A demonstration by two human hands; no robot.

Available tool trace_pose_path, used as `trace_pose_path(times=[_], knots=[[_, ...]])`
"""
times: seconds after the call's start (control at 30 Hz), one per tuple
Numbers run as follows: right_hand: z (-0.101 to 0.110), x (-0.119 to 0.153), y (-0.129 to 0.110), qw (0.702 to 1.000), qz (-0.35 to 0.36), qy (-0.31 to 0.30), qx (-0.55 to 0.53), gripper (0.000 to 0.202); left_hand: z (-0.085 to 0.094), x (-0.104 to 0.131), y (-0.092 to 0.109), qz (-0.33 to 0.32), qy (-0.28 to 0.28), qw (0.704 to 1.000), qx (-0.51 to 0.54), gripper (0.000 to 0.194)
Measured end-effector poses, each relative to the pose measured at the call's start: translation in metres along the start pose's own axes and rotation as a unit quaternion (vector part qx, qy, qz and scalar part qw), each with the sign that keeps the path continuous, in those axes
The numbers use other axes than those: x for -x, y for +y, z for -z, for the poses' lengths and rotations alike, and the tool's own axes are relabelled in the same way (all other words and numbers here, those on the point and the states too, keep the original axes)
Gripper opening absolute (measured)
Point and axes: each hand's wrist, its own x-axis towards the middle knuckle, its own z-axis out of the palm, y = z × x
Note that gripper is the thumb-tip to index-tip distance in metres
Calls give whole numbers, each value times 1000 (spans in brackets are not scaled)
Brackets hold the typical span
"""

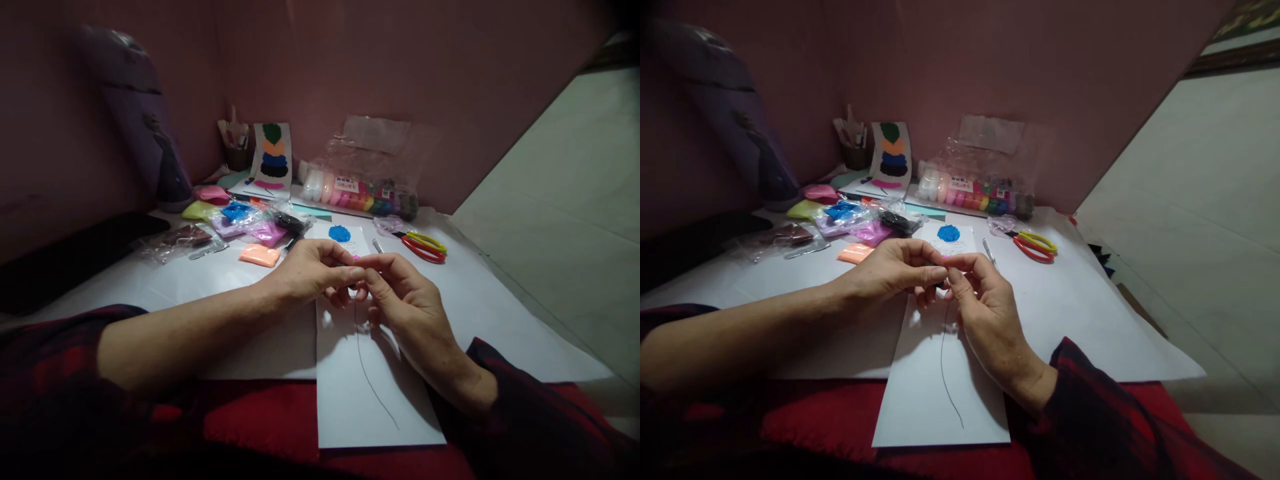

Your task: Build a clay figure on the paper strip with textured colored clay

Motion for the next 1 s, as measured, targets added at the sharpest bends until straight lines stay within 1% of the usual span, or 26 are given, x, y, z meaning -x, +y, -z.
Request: trace_pose_path(times=[0.17, 0.3, 0.47, 0.6, 0.7, 0.83, 1.0], knots=[[-1, 2, -2, 1000, -18, -10, -12, 13, 0, -1, -1, -6, -5, 1000, -23, 22], [-1, 3, -2, 999, -24, -21, -17, 12, -2, -2, 0, -18, -6, 999, -28, 21], [-1, 1, -3, 1000, -6, -25, -4, 10, -3, 0, 2, -10, -9, 999, -43, 15], [-1, 1, -4, 1000, -17, -21, 13, 11, -4, 2, 4, -5, -12, 999, -46, 13], [-1, 2, -3, 999, -24, -20, 10, 12, -6, 2, 7, -1, -3, 999, -54, 11], [-1, 1, -2, 999, -23, -29, -7, 13, -9, 3, 10, 9, 12, 998, -63, 14], [-1, 1, -2, 999, -30, -25, -10, 14, -11, 4, 12, 18, 9, 997, -74, 20]])
